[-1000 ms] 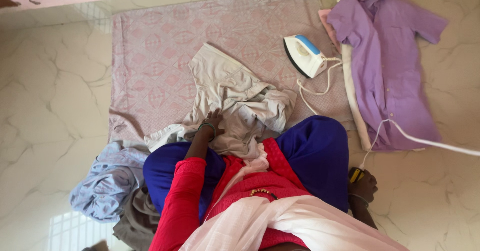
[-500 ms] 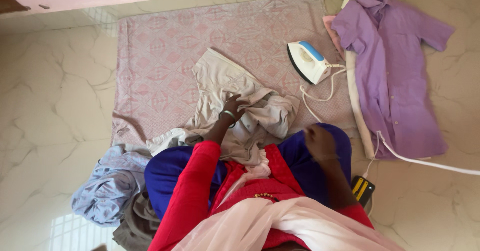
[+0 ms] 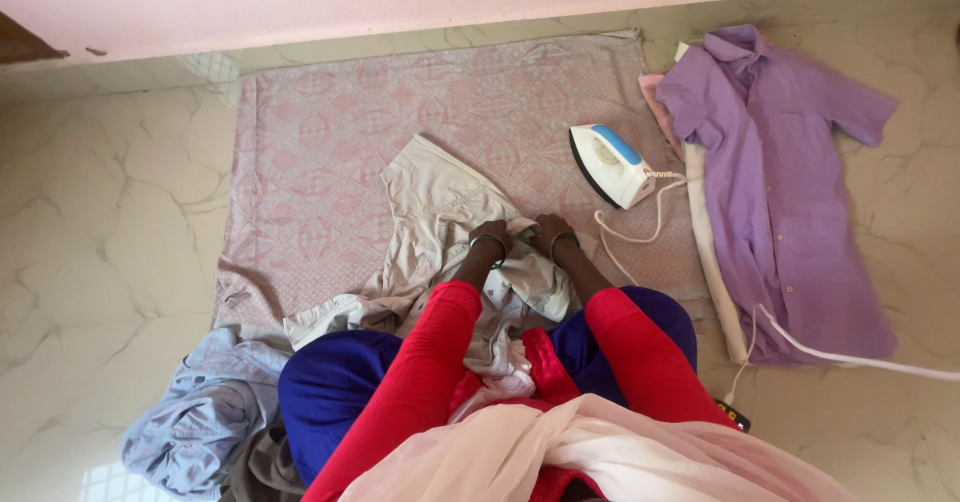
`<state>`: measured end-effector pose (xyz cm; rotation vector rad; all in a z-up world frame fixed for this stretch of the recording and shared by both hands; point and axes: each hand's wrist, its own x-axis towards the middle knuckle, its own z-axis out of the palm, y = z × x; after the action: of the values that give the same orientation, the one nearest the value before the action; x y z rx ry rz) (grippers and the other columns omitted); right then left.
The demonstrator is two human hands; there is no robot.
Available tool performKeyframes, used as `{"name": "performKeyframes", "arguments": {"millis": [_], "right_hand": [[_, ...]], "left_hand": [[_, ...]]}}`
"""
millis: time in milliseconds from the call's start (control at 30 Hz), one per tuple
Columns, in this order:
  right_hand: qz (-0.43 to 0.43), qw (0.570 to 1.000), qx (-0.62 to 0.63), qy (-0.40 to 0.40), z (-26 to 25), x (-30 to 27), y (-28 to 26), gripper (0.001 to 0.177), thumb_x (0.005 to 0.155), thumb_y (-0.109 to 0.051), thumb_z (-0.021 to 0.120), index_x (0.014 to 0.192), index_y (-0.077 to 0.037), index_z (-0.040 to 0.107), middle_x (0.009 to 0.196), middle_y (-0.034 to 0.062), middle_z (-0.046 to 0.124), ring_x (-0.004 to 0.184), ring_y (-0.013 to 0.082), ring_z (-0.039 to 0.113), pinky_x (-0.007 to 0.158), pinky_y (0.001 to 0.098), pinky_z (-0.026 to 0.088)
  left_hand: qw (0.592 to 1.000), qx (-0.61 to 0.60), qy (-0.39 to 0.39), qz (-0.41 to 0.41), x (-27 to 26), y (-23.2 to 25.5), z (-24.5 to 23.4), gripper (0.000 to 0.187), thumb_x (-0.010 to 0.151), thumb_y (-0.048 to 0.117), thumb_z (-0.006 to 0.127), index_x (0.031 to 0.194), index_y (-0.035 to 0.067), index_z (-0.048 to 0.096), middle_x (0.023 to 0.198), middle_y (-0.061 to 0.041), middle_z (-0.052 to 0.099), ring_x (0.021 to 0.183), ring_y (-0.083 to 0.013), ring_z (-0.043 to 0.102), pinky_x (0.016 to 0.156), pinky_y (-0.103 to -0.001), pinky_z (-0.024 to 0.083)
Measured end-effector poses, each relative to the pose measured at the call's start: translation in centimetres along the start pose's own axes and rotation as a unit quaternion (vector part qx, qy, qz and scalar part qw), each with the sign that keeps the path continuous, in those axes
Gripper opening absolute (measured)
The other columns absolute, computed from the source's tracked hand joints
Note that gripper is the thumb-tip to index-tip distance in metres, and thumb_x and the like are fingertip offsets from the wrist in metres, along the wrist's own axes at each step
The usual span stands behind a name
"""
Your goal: The person irons a beige short-sleeved shirt laid out on a patterned mat on the floor. They smooth the fabric, button the shirt, and use a handheld electric iron to press the front and sleeves before folding the shirt and placing it aside.
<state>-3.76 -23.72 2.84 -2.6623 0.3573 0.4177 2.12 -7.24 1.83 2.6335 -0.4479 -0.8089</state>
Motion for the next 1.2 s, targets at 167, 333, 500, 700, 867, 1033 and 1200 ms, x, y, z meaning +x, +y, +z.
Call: {"name": "performKeyframes", "arguments": {"millis": [167, 333, 500, 700, 867, 1033, 1200], "right_hand": [[-0.161, 0.982, 0.083, 0.056, -0.9, -1.7, 2.7, 0.058, 0.064, -0.039, 0.09, 0.109, -0.006, 0.074, 0.116, 0.0176, 0.07, 0.106, 0.0363, 0.065, 0.089, 0.0454, 0.053], [-0.178, 0.955, 0.215, -0.103, -2.2, -3.7, 4.9, 0.068, 0.073, -0.043, 0.091, 0.117, 0.002, 0.065, 0.103, 0.0094, 0.072, 0.098, 0.0227, 0.069, 0.085, 0.0354, 0.055], [-0.163, 0.838, 0.481, -0.2, -3.3, -7.1, 5.3, 0.051, 0.088, -0.033, 0.087, 0.115, 0.003, 0.063, 0.106, 0.0076, 0.067, 0.099, 0.016, 0.065, 0.087, 0.0324, 0.056], [-0.124, 0.902, 0.374, 0.177, 1.0, -14.1, -6.7, 0.076, 0.082, -0.035, 0.087, 0.138, -0.005, 0.048, 0.119, 0.0099, 0.06, 0.101, 0.0194, 0.064, 0.084, 0.033, 0.056], [-0.147, 0.906, 0.215, 0.334, 3.3, -21.2, -14.1, 0.093, 0.071, -0.031, 0.092, 0.141, 0.002, 0.041, 0.116, 0.0225, 0.053, 0.107, 0.041, 0.057, 0.087, 0.0476, 0.05], [-0.116, 0.908, 0.2, 0.35, 3.9, -15.8, -8.0, 0.05, 0.084, -0.005, 0.072, 0.132, -0.006, 0.059, 0.127, 0.0155, 0.062, 0.115, 0.0342, 0.065, 0.091, 0.0425, 0.054], [-0.182, 0.965, 0.187, -0.021, -7.6, -9.4, 1.7, 0.012, 0.094, -0.009, 0.07, 0.101, 0.0, 0.073, 0.09, 0.0122, 0.076, 0.079, 0.0182, 0.068, 0.074, 0.0354, 0.052]], "left_hand": [[0.978, -0.103, 0.171, 0.057, 0.9, -5.3, -1.2, 0.037, 0.098, 0.036, 0.06, 0.12, 0.006, 0.066, 0.121, -0.023, 0.068, 0.112, -0.0413, 0.065, 0.096, -0.049, 0.051], [0.843, -0.493, 0.204, 0.06, -2.0, -12.6, -5.2, 0.023, 0.095, 0.022, 0.062, 0.105, 0.001, 0.068, 0.08, -0.014, 0.068, 0.067, -0.0243, 0.067, 0.055, -0.037, 0.055], [0.695, -0.681, 0.231, 0.017, -8.3, -16.3, -11.0, 0.018, 0.094, 0.016, 0.059, 0.09, -0.001, 0.062, 0.063, -0.009, 0.06, 0.043, -0.0218, 0.06, 0.039, -0.036, 0.049], [0.673, -0.697, 0.246, 0.028, -13.7, -13.9, -13.7, 0.017, 0.096, 0.013, 0.064, 0.097, -0.004, 0.066, 0.067, -0.009, 0.062, 0.052, -0.0185, 0.062, 0.051, -0.035, 0.061], [0.658, -0.706, 0.253, 0.067, -17.4, -10.6, -14.9, 0.019, 0.091, 0.009, 0.064, 0.106, -0.003, 0.064, 0.078, -0.012, 0.073, 0.065, -0.0225, 0.075, 0.065, -0.034, 0.065], [0.655, -0.717, 0.235, 0.042, -19.9, -10.5, -15.1, 0.017, 0.091, 0.009, 0.065, 0.1, -0.006, 0.064, 0.081, -0.014, 0.073, 0.063, -0.0224, 0.074, 0.064, -0.035, 0.066], [0.686, -0.695, 0.214, -0.042, -21.2, -13.7, -18.9, 0.015, 0.087, 0.011, 0.071, 0.084, -0.004, 0.067, 0.067, -0.015, 0.065, 0.047, -0.0221, 0.066, 0.051, -0.039, 0.065]]}}
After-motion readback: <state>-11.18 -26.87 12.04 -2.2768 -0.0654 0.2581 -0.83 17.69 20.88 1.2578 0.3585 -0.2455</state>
